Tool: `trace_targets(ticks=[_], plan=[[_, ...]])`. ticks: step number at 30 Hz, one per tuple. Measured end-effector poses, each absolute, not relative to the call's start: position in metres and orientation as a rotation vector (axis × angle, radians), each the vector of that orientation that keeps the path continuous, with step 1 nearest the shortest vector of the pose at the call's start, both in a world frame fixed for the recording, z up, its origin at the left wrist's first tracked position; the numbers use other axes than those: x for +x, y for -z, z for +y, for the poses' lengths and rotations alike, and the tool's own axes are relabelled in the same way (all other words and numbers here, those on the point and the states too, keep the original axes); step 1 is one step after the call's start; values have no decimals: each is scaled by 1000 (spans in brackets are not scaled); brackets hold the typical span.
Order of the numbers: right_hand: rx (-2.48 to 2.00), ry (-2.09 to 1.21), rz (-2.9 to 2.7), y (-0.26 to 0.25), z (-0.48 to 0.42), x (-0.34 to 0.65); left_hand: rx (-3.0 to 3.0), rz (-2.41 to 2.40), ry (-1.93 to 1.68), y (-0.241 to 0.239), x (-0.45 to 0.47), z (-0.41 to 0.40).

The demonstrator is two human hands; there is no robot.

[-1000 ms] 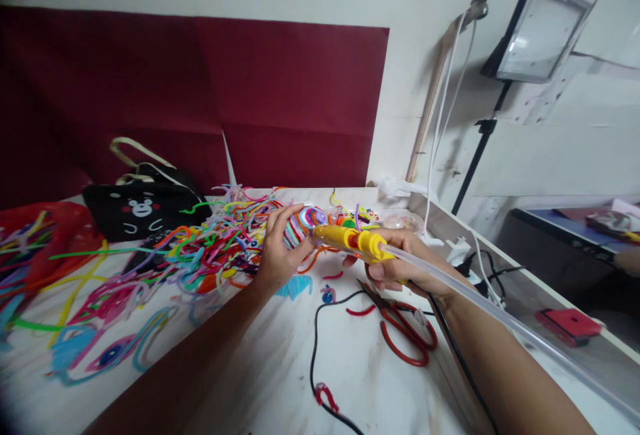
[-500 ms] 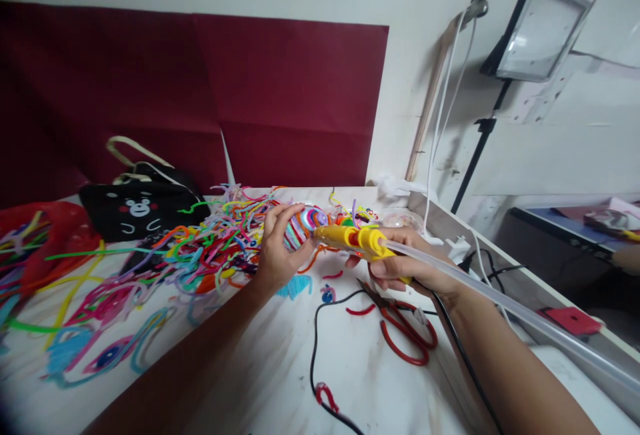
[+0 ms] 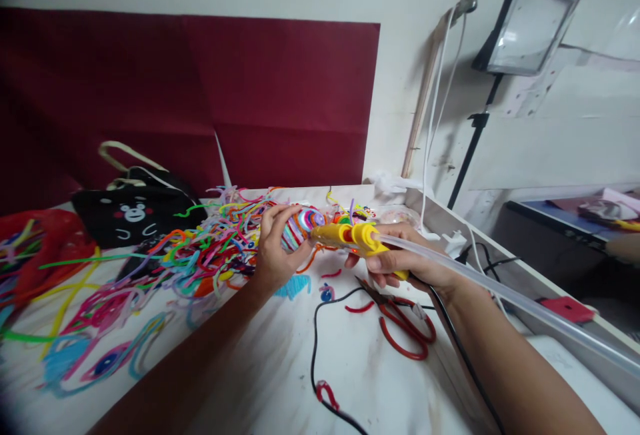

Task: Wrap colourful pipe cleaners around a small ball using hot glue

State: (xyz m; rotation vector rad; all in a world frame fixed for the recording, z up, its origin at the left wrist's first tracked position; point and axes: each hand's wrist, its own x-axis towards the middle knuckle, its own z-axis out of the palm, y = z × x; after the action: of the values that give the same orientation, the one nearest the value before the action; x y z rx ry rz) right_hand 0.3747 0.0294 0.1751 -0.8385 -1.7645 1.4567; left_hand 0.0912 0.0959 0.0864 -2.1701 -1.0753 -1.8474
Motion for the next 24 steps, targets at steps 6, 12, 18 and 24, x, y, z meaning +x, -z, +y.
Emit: trace_targets(ticks=[6, 12, 18, 24], plan=[[-817, -1445, -1773, -177, 29, 372, -2147, -1045, 1845, -87, 91, 95], [-839, -1421, -1735, -177, 28, 370, -2143, -1007, 1849, -84, 90, 98], [-882, -1428, -1728, -174, 30, 370, -2126, -971, 1848, -85, 90, 98], [-886, -1425, -1697, -175, 29, 369, -2108, -963, 1828, -86, 90, 98]])
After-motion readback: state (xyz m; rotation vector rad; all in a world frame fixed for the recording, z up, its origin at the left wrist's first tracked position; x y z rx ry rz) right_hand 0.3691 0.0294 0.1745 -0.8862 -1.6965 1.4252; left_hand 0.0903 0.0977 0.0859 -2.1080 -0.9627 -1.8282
